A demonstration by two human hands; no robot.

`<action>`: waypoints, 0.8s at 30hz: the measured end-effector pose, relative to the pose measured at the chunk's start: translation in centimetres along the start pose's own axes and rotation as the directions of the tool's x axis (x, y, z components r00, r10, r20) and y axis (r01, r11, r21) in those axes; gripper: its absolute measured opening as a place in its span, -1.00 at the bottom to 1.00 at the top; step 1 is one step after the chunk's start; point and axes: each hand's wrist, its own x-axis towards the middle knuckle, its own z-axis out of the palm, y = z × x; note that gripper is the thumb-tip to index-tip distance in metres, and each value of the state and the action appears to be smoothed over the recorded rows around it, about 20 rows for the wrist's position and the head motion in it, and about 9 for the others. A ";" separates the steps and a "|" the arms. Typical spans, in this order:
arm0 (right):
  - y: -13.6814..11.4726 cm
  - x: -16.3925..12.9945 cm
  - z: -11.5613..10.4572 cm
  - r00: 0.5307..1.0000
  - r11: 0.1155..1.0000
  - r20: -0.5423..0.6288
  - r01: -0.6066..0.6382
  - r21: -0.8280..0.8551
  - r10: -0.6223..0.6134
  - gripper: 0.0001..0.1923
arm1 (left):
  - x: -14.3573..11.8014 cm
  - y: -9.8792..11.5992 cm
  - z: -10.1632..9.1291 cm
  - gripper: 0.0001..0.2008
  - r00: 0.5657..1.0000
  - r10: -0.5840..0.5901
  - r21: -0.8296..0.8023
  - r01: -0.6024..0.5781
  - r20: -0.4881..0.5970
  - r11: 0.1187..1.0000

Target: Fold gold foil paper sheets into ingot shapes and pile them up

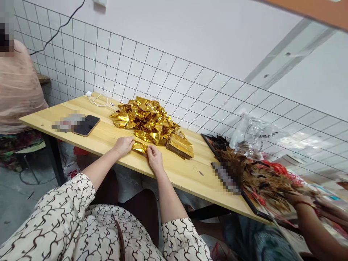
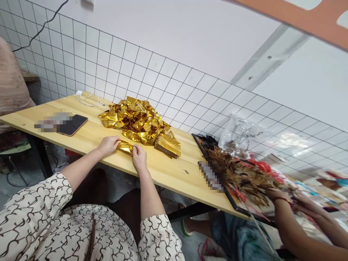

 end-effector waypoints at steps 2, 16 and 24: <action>0.2 0.1 0.0 0.999 0.997 -0.020 0.032 -0.069 -0.033 -0.70 | 0.1 -0.1 0.1 -0.76 1.000 0.008 -0.007 -0.008 -0.001 1.000; -1.6 -0.2 -0.3 0.998 0.931 -0.050 0.022 -0.364 -0.043 -0.71 | 0.4 -0.6 0.8 -0.76 0.994 0.101 -0.066 -0.104 -0.049 0.992; -2.1 -0.3 -0.3 0.999 0.906 -0.030 0.013 -0.424 -0.028 -0.71 | 0.5 -0.6 0.9 -0.70 0.997 0.072 -0.021 -0.072 -0.031 0.997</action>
